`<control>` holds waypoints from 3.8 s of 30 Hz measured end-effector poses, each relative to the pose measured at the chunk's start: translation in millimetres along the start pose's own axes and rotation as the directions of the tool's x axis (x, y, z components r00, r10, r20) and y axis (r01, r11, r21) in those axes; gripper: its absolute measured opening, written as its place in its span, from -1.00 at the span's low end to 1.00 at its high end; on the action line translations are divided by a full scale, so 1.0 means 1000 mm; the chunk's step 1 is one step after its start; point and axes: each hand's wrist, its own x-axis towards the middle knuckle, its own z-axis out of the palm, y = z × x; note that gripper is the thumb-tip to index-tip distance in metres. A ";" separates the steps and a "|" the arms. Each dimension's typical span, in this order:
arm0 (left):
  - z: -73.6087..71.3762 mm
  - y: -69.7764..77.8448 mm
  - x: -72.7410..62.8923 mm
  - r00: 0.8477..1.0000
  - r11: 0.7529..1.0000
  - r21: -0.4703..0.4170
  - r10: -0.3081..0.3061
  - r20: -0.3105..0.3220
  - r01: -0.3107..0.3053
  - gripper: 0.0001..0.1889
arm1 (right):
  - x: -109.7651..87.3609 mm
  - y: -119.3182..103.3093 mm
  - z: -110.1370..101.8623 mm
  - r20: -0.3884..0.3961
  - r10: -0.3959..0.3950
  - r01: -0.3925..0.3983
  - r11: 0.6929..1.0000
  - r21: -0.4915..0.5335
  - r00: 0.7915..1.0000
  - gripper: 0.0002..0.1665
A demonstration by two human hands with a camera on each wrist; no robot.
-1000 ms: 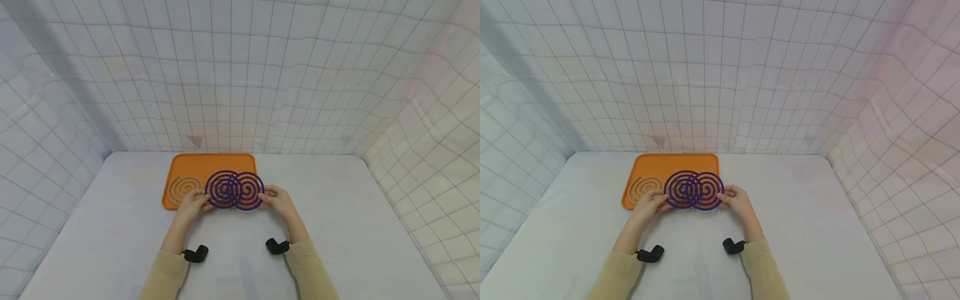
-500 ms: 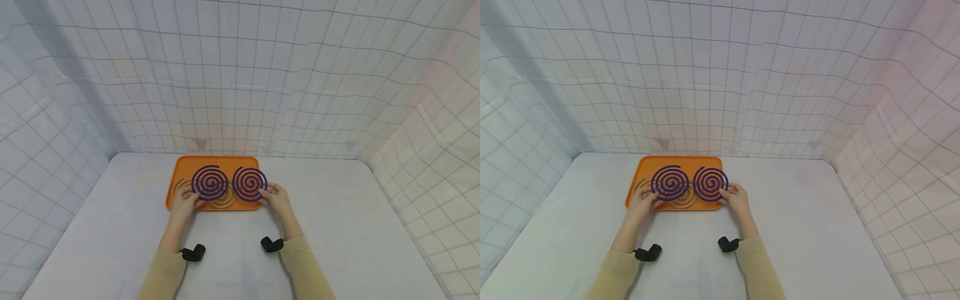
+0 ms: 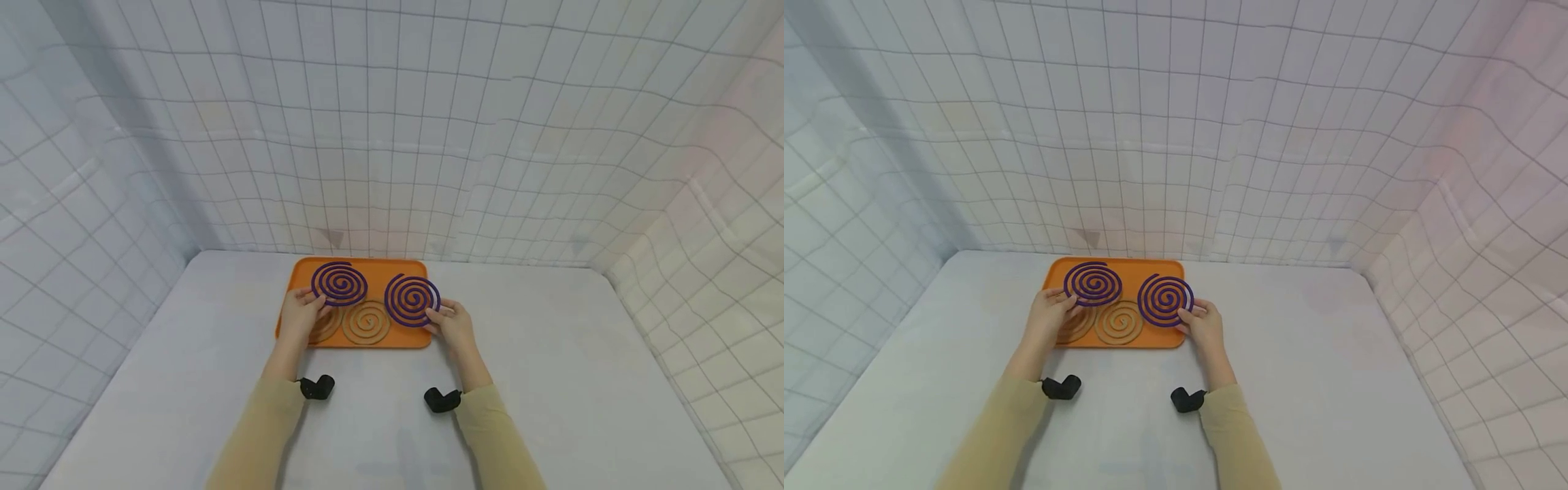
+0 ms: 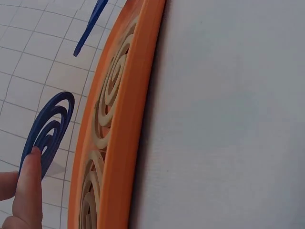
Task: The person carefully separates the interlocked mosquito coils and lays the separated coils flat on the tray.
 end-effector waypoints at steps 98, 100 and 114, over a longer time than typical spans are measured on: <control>-0.069 -0.002 0.023 0.980 0.709 0.703 0.176 -0.097 -0.058 -0.69 | 0.015 -0.016 0.029 0.001 -0.385 0.295 0.707 -0.642 0.923 -0.68; -0.069 -0.003 0.023 0.980 0.711 0.701 0.173 -0.095 -0.058 -0.68 | 0.013 -0.016 0.029 0.013 -0.397 0.306 0.686 -0.660 0.918 -0.67; -0.071 0.001 0.023 0.983 0.728 0.683 0.163 -0.087 -0.060 -0.67 | -0.024 -0.014 0.060 0.464 -0.333 0.571 0.471 -0.673 0.821 -0.81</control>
